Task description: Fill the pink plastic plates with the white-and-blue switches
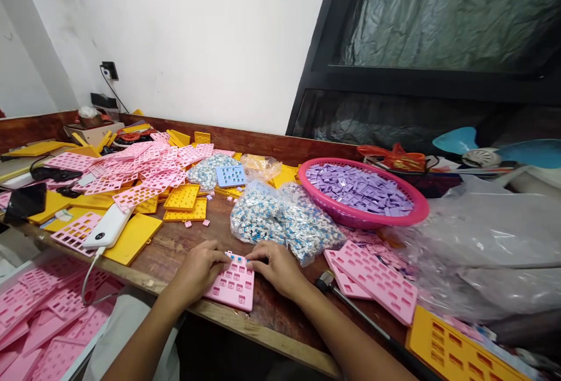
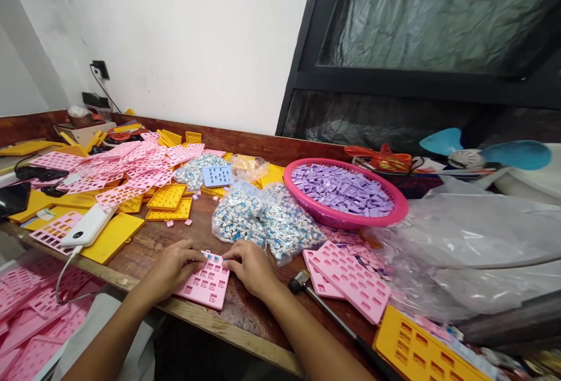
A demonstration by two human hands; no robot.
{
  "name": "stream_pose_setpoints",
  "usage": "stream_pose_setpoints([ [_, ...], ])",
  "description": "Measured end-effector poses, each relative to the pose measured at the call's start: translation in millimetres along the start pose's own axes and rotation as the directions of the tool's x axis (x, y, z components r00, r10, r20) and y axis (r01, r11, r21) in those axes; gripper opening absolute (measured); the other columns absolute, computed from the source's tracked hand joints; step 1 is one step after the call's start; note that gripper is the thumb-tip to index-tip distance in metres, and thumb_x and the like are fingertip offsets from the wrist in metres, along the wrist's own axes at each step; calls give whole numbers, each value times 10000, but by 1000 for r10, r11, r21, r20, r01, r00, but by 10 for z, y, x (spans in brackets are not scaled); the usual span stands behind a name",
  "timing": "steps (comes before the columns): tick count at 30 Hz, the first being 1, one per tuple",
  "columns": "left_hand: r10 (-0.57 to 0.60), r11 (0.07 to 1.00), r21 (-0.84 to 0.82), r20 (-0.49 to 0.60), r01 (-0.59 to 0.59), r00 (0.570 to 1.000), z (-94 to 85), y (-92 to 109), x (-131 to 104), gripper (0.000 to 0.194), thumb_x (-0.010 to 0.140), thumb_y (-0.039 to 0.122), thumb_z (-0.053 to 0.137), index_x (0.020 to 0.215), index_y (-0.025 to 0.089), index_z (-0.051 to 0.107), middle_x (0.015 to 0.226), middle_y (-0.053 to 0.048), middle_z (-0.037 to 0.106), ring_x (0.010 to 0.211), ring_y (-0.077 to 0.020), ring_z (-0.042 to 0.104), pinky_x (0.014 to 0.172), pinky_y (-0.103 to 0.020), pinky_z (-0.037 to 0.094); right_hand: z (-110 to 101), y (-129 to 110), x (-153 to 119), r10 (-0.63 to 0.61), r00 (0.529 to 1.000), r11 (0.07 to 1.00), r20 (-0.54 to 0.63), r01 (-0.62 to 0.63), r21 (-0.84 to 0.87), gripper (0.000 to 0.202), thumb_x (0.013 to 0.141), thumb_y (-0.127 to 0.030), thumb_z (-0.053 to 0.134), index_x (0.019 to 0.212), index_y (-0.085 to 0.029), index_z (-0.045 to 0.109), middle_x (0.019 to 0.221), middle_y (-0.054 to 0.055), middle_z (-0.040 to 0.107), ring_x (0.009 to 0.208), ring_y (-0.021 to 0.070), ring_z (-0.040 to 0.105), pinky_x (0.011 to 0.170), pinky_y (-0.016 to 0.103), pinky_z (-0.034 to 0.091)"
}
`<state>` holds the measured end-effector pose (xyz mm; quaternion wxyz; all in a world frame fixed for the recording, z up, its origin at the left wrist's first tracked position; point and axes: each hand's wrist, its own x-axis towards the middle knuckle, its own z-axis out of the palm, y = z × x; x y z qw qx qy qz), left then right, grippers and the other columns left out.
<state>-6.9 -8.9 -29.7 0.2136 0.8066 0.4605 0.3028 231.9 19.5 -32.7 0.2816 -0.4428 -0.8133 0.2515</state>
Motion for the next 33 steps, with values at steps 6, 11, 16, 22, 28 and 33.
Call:
stream_pose_setpoints([
  [6, 20, 995, 97, 5, -21, 1000, -1, 28, -1, 170, 929, 180, 626, 926, 238, 786, 899, -36, 721, 894, -195, 632, 810, -305, 438, -23, 51, 41, 19, 998, 1000, 58, -18, -9, 122, 831, -263, 775, 938, -289, 830, 859, 27, 757, 788, 191, 649, 756, 296, 447],
  [11, 41, 987, 158, -19, -38, 999, 9, 50, -9, 150, 928, 198, 639, 908, 245, 781, 922, -35, 743, 924, -213, 614, 846, -347, 408, -58, 24, 15, -25, 998, 997, 64, 29, -67, 138, 876, -297, 718, 962, -291, 826, 890, 27, 758, 820, 194, 651, 774, 295, 442],
  [16, 28, 989, 148, -13, -25, 1000, 24, 46, -28, 159, 941, 222, 625, 898, 246, 776, 907, -33, 745, 910, -215, 586, 844, -349, 408, -58, -4, -17, -70, 996, 987, 62, 78, -137, 134, 908, -308, 694, 943, -293, 823, 902, 29, 740, 873, 199, 639, 817, 312, 428],
  [22, 8, 968, 251, 54, -22, 999, 24, 85, -10, 175, 933, 207, 612, 928, 238, 784, 946, -65, 733, 945, -244, 565, 851, -377, 391, -28, -47, -12, -87, 994, 984, 65, 96, -150, 119, 901, -282, 702, 890, -273, 820, 867, 31, 730, 860, 200, 638, 822, 328, 439],
  [28, 2, 944, 331, 30, -11, 1000, 28, 108, -26, 178, 922, 190, 611, 868, 242, 773, 901, -68, 718, 940, -250, 577, 818, -367, 371, -431, -21, 35, -31, 993, 996, -111, 40, 74, 188, 909, -296, 647, 835, -183, 778, 867, 52, 750, 813, 191, 671, 755, 288, 478],
  [33, 19, 974, 222, 97, -40, 995, -125, 175, 193, 127, 840, 165, 649, 850, 229, 758, 894, -33, 734, 881, -218, 631, 783, -309, 418, -586, 87, -15, 13, 997, 969, 77, 7, -248, 60, 802, -250, 751, 841, -224, 787, 734, 0, 715, 677, 167, 624, 624, 261, 382],
])
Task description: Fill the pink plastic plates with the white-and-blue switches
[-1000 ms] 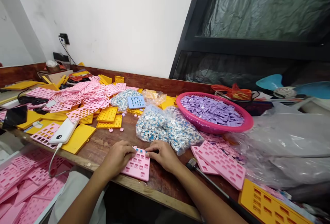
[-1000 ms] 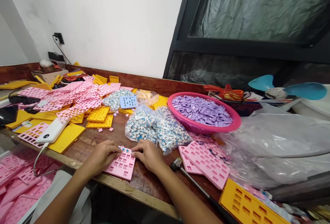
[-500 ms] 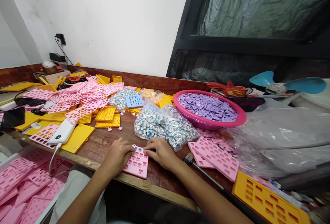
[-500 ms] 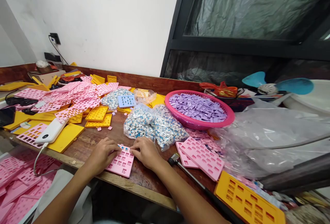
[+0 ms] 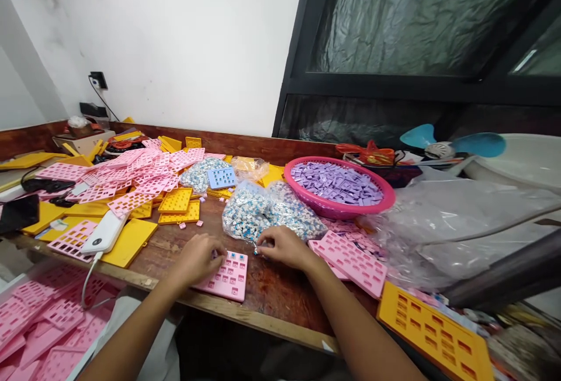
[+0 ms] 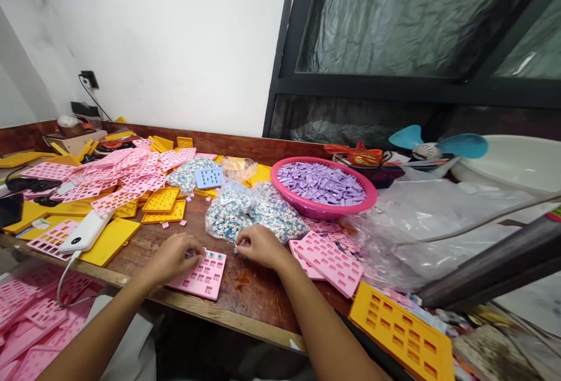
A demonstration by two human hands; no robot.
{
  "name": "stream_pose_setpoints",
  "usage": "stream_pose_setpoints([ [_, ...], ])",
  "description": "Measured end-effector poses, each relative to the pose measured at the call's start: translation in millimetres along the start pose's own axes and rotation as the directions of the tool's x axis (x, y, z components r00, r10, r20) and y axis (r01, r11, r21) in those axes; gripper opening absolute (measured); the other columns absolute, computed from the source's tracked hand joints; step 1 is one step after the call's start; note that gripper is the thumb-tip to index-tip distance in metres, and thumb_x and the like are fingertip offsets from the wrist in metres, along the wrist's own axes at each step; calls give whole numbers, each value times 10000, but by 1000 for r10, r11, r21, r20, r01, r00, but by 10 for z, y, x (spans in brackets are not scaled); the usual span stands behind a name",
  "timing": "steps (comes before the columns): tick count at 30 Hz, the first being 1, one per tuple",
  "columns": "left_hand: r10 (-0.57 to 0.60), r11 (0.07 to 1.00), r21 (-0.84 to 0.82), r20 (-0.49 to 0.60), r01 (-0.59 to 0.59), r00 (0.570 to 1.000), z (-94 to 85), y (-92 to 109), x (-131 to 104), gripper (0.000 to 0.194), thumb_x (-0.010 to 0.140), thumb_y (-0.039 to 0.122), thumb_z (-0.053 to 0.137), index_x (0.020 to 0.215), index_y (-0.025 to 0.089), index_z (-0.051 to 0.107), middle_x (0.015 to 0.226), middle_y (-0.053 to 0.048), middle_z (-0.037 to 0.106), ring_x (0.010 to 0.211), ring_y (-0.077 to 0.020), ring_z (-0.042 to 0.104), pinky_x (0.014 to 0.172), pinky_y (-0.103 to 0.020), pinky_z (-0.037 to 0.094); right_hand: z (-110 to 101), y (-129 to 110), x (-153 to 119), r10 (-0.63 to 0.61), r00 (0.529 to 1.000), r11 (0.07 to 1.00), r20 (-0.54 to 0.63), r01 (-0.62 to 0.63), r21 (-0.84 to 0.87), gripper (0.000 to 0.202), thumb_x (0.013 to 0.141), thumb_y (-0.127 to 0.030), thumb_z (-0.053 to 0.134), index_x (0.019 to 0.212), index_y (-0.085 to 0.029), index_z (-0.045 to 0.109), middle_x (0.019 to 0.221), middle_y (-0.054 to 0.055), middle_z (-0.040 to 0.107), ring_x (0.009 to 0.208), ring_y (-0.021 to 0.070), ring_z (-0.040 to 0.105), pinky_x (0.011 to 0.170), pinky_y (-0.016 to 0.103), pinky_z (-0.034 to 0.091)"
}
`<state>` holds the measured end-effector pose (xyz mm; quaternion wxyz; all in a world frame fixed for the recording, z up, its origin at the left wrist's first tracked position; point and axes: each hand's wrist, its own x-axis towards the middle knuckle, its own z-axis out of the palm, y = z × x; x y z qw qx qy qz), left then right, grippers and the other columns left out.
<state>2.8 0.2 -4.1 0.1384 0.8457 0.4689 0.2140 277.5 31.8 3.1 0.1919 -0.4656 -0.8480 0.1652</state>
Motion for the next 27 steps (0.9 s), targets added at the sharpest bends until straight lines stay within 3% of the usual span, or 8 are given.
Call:
stream_pose_setpoints([
  [3, 51, 998, -45, -54, -54, 997, -41, 55, 340, 166, 881, 178, 576, 925, 200, 735, 943, -46, 729, 879, -192, 647, 766, -274, 448, 134, 42, -8, -29, 1000, 992, 11, 30, -119, 183, 742, -304, 838, 908, -252, 783, 847, 15, 739, 791, 199, 646, 668, 267, 380],
  [5, 70, 997, -15, -66, -72, 995, 13, 77, 610, 206, 916, 191, 528, 951, 192, 731, 991, -70, 729, 930, -203, 652, 812, -284, 456, 200, 59, 0, -33, 999, 989, 10, 34, -144, 163, 745, -309, 845, 877, -246, 775, 893, 28, 748, 841, 212, 653, 693, 270, 385],
  [10, 48, 998, 29, 27, -48, 998, 218, -96, 1050, 99, 808, 189, 663, 880, 195, 731, 833, -70, 729, 803, -229, 669, 751, -297, 471, 161, 88, 12, -16, 1000, 999, -11, 15, -41, 72, 845, -275, 733, 856, -206, 753, 835, 28, 744, 758, 183, 646, 671, 258, 392],
  [14, 24, 1000, -5, 57, -24, 998, 250, -400, 1031, 283, 745, 163, 713, 1024, 210, 718, 869, -49, 726, 824, -217, 670, 753, -278, 472, 117, 56, 9, -51, 998, 995, -38, 54, 81, 159, 898, -211, 624, 994, -204, 751, 931, 30, 762, 823, 183, 668, 739, 259, 441],
  [18, 31, 996, -84, 85, -24, 996, 225, -599, 906, 446, 748, 178, 711, 1190, 219, 665, 960, -46, 730, 815, -192, 673, 718, -258, 484, 165, -26, 17, -103, 994, 984, -30, 107, 142, 213, 923, -168, 560, 985, -208, 760, 995, 31, 771, 905, 192, 686, 830, 275, 469],
  [24, 74, 982, -179, 66, -62, 995, 230, -638, 837, 238, 764, 226, 727, 994, 167, 727, 854, -36, 738, 731, -173, 659, 669, -248, 482, 257, -80, 17, -93, 996, 991, 14, 91, 103, 183, 882, -208, 651, 1019, -205, 772, 1026, 58, 777, 944, 218, 702, 857, 301, 494],
  [27, 80, 974, -212, 24, -73, 996, 224, -640, 825, 203, 773, 205, 716, 968, 162, 754, 852, -40, 754, 749, -178, 667, 706, -261, 500, 254, -90, 14, -82, 996, 991, -31, 85, 108, 235, 865, -195, 679, 1087, -209, 755, 1092, 65, 766, 984, 224, 697, 888, 320, 495],
])
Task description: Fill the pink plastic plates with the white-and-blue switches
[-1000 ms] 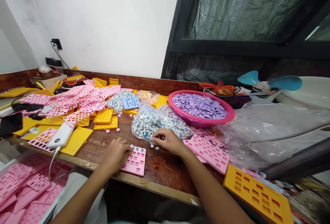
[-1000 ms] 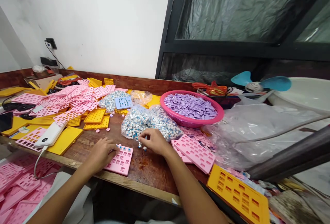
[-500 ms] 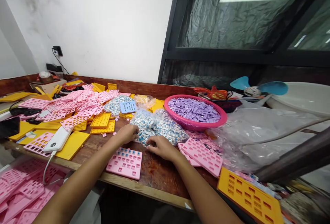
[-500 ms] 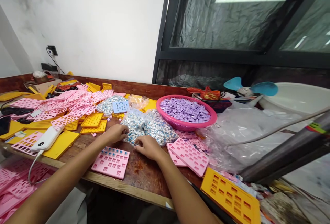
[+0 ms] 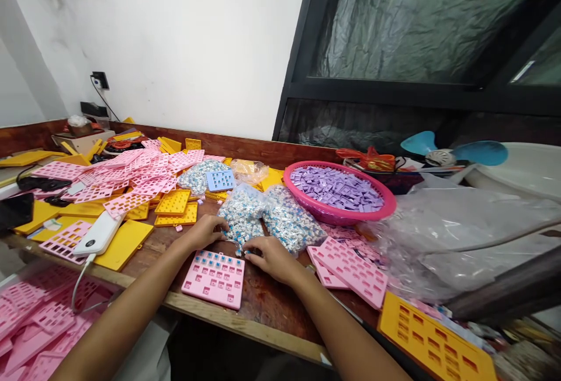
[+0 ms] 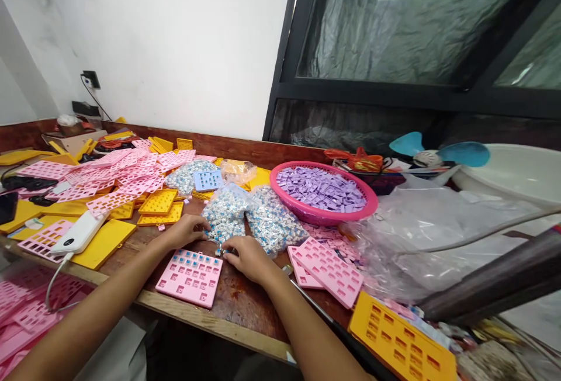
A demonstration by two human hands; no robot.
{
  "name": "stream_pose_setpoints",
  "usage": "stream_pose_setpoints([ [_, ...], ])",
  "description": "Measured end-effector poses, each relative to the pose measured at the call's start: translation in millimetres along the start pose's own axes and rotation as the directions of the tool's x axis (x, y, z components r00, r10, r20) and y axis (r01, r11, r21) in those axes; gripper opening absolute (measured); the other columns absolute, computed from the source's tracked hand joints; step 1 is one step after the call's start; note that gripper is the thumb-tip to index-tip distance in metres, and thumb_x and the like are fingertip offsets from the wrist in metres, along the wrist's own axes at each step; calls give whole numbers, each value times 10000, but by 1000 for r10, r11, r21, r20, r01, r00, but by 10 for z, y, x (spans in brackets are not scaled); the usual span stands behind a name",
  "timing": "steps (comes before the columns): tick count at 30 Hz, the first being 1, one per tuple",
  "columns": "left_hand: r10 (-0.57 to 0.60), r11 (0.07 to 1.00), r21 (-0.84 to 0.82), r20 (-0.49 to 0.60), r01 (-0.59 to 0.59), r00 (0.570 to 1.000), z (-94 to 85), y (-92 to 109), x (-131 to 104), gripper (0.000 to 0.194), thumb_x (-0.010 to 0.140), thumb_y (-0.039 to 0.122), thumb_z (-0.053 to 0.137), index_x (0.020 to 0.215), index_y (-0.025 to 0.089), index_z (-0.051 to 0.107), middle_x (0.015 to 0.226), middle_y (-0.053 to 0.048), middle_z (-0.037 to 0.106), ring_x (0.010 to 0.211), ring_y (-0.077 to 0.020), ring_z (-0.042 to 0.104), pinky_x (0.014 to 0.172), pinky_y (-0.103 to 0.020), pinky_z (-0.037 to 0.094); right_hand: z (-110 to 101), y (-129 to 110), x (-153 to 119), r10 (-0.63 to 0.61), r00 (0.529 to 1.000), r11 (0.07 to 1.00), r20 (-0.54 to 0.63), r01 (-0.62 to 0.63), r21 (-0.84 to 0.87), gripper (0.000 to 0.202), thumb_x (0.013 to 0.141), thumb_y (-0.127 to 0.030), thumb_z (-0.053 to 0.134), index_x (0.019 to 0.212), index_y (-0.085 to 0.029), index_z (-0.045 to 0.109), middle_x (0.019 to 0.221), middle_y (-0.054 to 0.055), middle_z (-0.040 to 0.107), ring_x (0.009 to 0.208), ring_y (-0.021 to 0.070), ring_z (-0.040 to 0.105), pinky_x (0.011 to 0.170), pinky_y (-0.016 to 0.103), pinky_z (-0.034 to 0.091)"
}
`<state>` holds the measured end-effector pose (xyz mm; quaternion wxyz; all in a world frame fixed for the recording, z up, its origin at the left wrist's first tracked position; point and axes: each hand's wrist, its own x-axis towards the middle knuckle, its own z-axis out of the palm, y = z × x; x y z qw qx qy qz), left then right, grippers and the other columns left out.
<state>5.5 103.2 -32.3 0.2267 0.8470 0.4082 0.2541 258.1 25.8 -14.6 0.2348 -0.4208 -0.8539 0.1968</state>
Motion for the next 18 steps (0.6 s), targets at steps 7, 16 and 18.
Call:
stream_pose_setpoints([
  [7, 65, 997, -39, -91, -69, 994, -176, 335, -221, 291, 808, 81, 585, 1015, 180, 763, 1043, -67, 757, 974, -199, 678, 899, -304, 507, -16, -114, 2, 0, 1000, 991, 2, 0, 135, 132, 857, -229, 729, 976, -227, 785, 996, 43, 774, 925, 214, 692, 855, 314, 501],
  [16, -87, 991, -114, -186, 66, 979, -214, 543, -1050, 140, 906, 218, 604, 968, 217, 729, 1004, -45, 740, 932, -186, 667, 838, -282, 509, 271, -328, -42, -69, 997, 994, -35, 71, 78, 132, 891, -238, 705, 1008, -235, 765, 976, 63, 741, 949, 229, 653, 864, 349, 481],
  [18, -145, 983, -135, -170, 122, 975, -193, 439, -1149, 90, 879, 218, 642, 910, 214, 726, 955, -35, 737, 887, -182, 662, 801, -277, 501, 359, -343, -20, -85, 994, 994, -73, 90, 67, 121, 904, -259, 698, 1005, -233, 761, 968, 69, 745, 952, 238, 649, 866, 367, 473],
])
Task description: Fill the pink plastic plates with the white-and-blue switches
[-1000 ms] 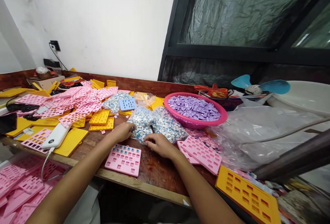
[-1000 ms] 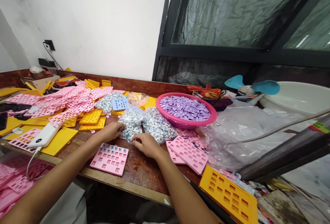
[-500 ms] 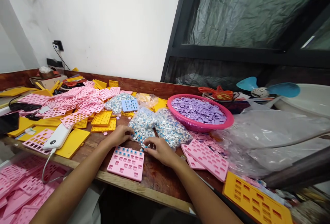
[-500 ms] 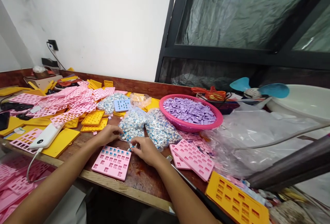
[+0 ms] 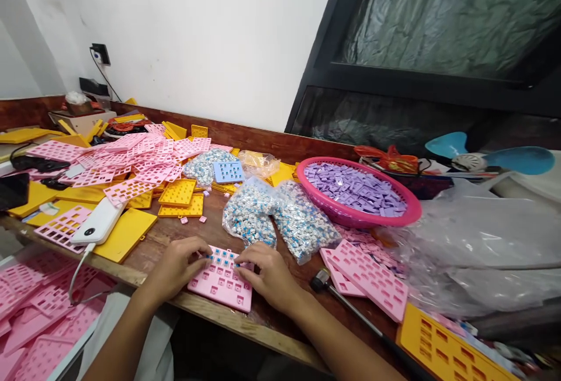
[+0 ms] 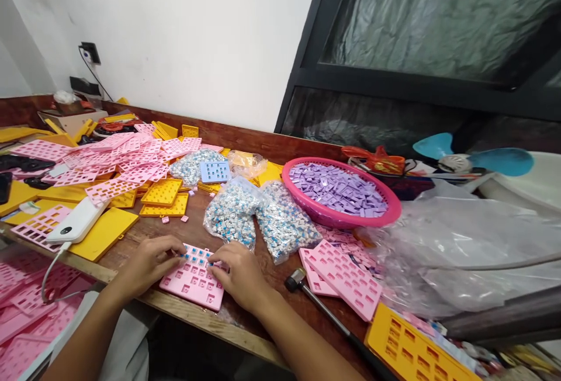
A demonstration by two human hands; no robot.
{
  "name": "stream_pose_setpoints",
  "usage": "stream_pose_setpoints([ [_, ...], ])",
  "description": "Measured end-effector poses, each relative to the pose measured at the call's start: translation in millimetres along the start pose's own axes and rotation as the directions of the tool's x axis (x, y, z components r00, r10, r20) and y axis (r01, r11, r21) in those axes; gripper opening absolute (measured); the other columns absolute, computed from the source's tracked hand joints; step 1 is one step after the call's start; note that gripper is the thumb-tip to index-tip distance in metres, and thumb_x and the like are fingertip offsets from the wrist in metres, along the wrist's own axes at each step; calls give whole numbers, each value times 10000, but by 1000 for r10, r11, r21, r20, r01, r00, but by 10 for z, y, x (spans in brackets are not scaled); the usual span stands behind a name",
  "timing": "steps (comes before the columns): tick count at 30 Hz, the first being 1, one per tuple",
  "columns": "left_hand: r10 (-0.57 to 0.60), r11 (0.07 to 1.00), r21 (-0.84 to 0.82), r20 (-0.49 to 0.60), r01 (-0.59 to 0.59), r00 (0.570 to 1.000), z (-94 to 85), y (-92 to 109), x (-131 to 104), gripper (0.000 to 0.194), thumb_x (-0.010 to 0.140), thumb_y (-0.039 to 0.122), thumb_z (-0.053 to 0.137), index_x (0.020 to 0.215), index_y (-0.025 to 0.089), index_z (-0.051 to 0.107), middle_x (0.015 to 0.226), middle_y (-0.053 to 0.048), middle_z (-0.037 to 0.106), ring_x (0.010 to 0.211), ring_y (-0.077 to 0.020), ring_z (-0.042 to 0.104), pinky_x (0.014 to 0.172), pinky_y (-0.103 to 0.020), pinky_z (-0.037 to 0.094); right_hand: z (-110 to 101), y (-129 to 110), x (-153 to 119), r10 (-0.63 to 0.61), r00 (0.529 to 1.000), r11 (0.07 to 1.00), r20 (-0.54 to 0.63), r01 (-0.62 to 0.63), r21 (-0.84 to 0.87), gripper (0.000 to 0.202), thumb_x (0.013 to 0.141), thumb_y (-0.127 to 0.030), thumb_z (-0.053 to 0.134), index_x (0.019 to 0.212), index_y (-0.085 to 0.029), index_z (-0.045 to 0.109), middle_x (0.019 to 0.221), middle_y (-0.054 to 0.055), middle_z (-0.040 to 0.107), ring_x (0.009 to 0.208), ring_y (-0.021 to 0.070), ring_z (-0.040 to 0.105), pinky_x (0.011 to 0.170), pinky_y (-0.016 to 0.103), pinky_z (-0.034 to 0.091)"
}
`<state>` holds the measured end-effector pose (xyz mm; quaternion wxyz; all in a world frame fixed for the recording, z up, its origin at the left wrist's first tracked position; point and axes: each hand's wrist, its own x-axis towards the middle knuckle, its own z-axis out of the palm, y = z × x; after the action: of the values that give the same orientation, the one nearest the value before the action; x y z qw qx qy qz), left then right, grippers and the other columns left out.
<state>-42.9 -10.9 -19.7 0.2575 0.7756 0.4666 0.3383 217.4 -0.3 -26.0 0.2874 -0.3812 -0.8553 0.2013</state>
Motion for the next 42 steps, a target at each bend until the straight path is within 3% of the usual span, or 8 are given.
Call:
stream_pose_setpoints([
  [10, -54, 993, -106, -13, 52, 998, 24, -151, -59, 54, 820, 169, 730, 775, 199, 724, 907, -25, 695, 860, -163, 643, 773, -258, 475, 152, -12, 53, -15, 999, 994, -30, 12, -107, 151, 957, -296, 651, 1009, -251, 785, 925, 75, 721, 903, 241, 611, 814, 397, 445],
  [19, -31, 997, 73, 14, 30, 999, 85, -123, -111, 73, 905, 182, 681, 847, 204, 718, 875, 2, 716, 841, -151, 649, 794, -257, 427, 222, 77, 24, -81, 981, 971, -175, 38, -236, 64, 919, -226, 703, 951, -221, 758, 920, 63, 714, 893, 236, 597, 811, 392, 433],
  [22, -45, 981, 190, -4, 45, 999, 138, -83, -129, 65, 920, 218, 673, 872, 204, 716, 890, -11, 709, 865, -173, 647, 802, -276, 428, 208, 35, 11, -168, 977, 920, -133, 107, -376, 89, 950, -218, 657, 955, -213, 746, 926, 67, 715, 904, 235, 589, 810, 390, 416],
  [26, -64, 932, 357, 11, 56, 998, 139, -17, -124, 120, 947, 217, 624, 867, 200, 711, 898, -35, 705, 888, -206, 640, 790, -305, 416, 208, -124, -11, -220, 974, 814, 45, 209, -543, 166, 984, -224, 576, 1027, -159, 722, 939, 103, 707, 921, 257, 574, 819, 416, 401],
  [29, -54, 928, 371, 62, 28, 997, 95, -13, -94, 117, 938, 191, 625, 858, 208, 709, 889, -30, 708, 880, -207, 638, 769, -302, 407, 186, -150, -9, -198, 978, 840, 71, 207, -501, 200, 988, -236, 550, 1020, -141, 723, 927, 110, 701, 900, 258, 576, 816, 424, 415],
  [33, -27, 952, 305, 63, 7, 998, 75, -55, -88, 109, 941, 191, 630, 881, 216, 717, 906, -21, 711, 887, -192, 631, 782, -291, 407, 73, 67, 45, -89, 989, 961, -120, 54, -270, 176, 986, -223, 563, 1025, -197, 733, 986, 80, 704, 933, 231, 612, 848, 393, 456],
  [36, -23, 952, 305, 40, 10, 999, 110, -57, -113, 118, 941, 207, 641, 861, 207, 727, 887, -27, 701, 906, -203, 611, 800, -304, 406, -17, 285, 111, -7, 981, 973, -196, -39, -229, 241, 982, -192, 563, 1176, -225, 703, 1087, 87, 693, 1022, 245, 618, 896, 401, 470],
  [42, -95, 970, 228, 18, 88, 995, 116, -61, -111, 145, 931, 222, 640, 811, 207, 721, 886, -24, 666, 916, -203, 605, 799, -310, 408, -56, 432, 223, -20, 998, 928, 65, 42, -370, 339, 979, -156, 564, 1261, -293, 692, 1200, 84, 658, 1081, 252, 585, 936, 412, 451],
])
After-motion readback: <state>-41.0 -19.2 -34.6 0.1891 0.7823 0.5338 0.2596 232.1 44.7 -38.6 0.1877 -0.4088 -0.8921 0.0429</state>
